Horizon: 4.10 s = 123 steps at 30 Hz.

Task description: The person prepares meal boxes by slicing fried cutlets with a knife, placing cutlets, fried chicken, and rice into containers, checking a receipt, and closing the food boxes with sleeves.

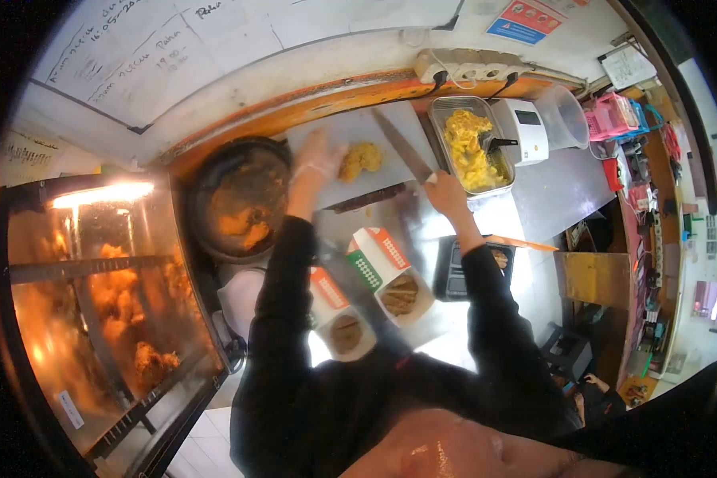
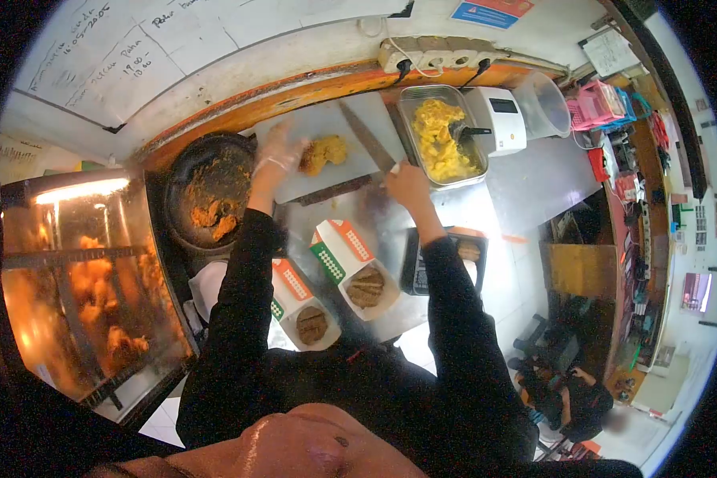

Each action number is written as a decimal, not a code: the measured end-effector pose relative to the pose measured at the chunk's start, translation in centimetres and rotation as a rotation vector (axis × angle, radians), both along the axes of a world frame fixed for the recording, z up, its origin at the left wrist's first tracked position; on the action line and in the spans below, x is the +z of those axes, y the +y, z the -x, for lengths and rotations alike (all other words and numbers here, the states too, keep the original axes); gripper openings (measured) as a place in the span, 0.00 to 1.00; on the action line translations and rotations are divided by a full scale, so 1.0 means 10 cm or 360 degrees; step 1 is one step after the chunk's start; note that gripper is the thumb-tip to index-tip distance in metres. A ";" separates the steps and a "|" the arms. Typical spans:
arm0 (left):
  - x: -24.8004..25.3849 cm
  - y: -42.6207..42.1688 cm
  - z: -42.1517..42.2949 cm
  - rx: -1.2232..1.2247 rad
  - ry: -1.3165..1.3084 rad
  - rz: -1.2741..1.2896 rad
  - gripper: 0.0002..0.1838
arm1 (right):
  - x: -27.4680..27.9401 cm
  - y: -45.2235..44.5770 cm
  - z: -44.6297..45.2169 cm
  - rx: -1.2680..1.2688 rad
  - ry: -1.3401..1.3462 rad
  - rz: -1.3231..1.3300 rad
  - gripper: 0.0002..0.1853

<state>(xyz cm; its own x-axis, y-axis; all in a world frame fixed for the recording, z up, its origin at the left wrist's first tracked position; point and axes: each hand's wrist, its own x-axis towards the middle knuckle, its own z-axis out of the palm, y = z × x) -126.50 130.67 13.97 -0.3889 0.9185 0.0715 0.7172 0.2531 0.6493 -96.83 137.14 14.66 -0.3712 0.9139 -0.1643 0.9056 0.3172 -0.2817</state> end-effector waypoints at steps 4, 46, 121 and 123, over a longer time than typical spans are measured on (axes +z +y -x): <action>-0.20 0.18 0.33 0.0178 -0.0422 -0.0462 0.22 | 0.06 -0.32 -0.03 0.0041 0.0272 0.0018 0.20; 0.18 0.29 0.25 -0.0933 0.1010 0.0460 0.38 | 0.10 -0.73 0.87 0.0090 0.0103 0.0176 0.14; 0.62 0.66 -0.07 -0.1057 0.0858 0.0311 0.36 | -0.33 -0.57 0.35 -0.0187 0.0240 0.0141 0.18; 0.64 0.52 -0.15 -0.1046 0.0666 0.0307 0.36 | -0.23 -0.65 0.18 -0.0296 0.0251 0.0116 0.21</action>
